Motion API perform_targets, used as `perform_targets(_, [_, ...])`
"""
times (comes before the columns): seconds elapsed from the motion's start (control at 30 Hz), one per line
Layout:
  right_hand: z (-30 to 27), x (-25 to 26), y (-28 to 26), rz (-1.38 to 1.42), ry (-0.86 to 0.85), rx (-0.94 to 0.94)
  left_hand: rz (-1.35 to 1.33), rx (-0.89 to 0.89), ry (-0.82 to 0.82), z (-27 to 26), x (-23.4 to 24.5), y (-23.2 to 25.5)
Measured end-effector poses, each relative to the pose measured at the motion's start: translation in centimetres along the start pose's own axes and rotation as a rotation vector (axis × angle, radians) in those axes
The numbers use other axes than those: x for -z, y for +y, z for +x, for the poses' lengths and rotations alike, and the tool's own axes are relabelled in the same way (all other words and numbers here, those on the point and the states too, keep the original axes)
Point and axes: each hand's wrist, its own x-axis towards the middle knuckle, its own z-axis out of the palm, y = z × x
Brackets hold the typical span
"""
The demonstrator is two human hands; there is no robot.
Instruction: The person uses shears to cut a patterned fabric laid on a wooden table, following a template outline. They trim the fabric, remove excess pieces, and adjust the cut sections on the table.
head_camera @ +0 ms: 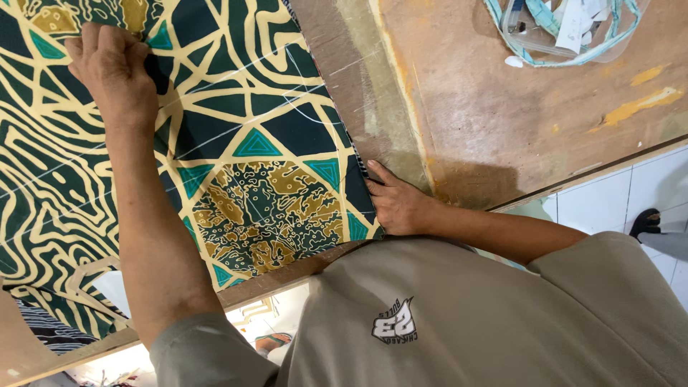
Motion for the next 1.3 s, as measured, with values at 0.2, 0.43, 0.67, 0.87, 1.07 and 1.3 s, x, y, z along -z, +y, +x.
perform_targets(0.2, [0.0, -0.1, 0.1, -0.01, 0.041, 0.015, 0.088, -0.076, 0.024, -0.2, -0.4, -0.3])
perform_targets(0.43, [-0.1, -0.2, 0.1, -0.025, 0.044, 0.023, 0.258, -0.045, 0.077, -1.0, -1.4, 1.0])
perform_targets(0.67, [-0.1, 0.0, -0.1, -0.015, 0.052, 0.024, 0.144, 0.013, 0.262, -3.6, -1.4, 3.6])
perform_targets(0.87, [1.0, -0.4, -0.3, -0.114, 0.04, 0.028, -0.048, 0.041, 0.134, -17.4, 1.5, 14.8])
perform_targets(1.07, [1.1, 0.5, -1.8, -0.15, -0.045, -0.018, -0.108, 0.142, 0.071, -30.4, 4.5, 23.3])
perform_targets(1.3, [2.0, 0.5, -3.2, -0.112, 0.067, -0.054, -0.165, 0.207, 0.089, -37.4, 3.4, 25.3])
